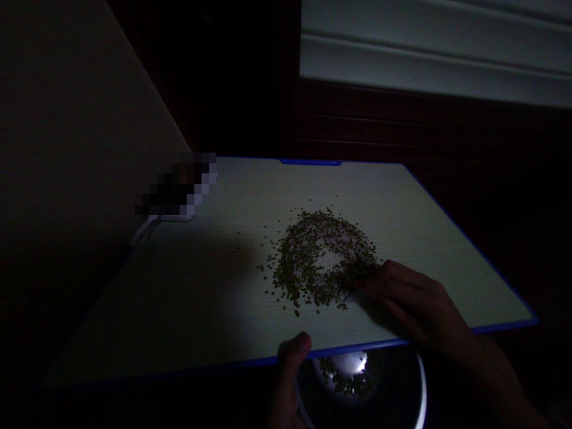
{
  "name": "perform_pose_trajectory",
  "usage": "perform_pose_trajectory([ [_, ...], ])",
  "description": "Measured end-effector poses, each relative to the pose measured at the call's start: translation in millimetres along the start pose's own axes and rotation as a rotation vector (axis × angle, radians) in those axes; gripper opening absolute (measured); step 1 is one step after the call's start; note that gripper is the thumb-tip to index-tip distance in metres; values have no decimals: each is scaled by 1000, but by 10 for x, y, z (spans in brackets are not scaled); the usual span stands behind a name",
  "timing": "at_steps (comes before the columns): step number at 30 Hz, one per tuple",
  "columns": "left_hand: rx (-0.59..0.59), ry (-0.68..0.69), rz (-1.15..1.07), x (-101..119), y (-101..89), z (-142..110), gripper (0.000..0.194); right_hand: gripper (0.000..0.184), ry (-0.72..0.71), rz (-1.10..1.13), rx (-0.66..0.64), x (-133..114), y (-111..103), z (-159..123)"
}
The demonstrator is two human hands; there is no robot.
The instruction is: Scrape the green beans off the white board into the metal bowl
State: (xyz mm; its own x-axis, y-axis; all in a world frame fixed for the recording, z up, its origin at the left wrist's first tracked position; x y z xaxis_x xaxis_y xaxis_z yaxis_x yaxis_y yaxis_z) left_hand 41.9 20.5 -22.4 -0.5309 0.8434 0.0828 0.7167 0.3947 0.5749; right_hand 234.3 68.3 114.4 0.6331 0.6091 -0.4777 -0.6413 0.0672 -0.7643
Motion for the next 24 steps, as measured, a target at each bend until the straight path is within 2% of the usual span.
perform_pose_trajectory([
  [5,13,3,-5,-23,-24,20,70,24,7,1,-11,14,10,-26],
  [10,-69,9,-24,-20,32,-5,55,23,-17,-10,-19,12,8,-38],
  [15,27,29,-1,-4,53,-51,45,24,-25,0,-28,-9,1,-24],
  [18,6,28,-22,-10,73,-52,40,24,-30,9,-41,-18,2,-26],
  [21,31,25,-17,-13,38,-40,41,25,-36,16,-41,-24,-2,-31],
  [24,24,19,33,-4,-9,-17,51,25,-55,14,1,-44,-30,-26],
])
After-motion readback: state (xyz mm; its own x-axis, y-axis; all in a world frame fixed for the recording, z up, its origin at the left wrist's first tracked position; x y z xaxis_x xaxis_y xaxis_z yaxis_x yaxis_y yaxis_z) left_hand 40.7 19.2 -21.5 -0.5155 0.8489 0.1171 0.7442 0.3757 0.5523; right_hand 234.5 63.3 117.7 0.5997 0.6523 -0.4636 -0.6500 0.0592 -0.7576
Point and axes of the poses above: each hand's wrist, its own z-axis towards the middle knuckle, its own y-axis out of the palm, x = y × z, the point moved 5 cm from there along z, towards the middle knuckle, and after that the axes turned 4 degrees about -y, right-handed, at the moved point
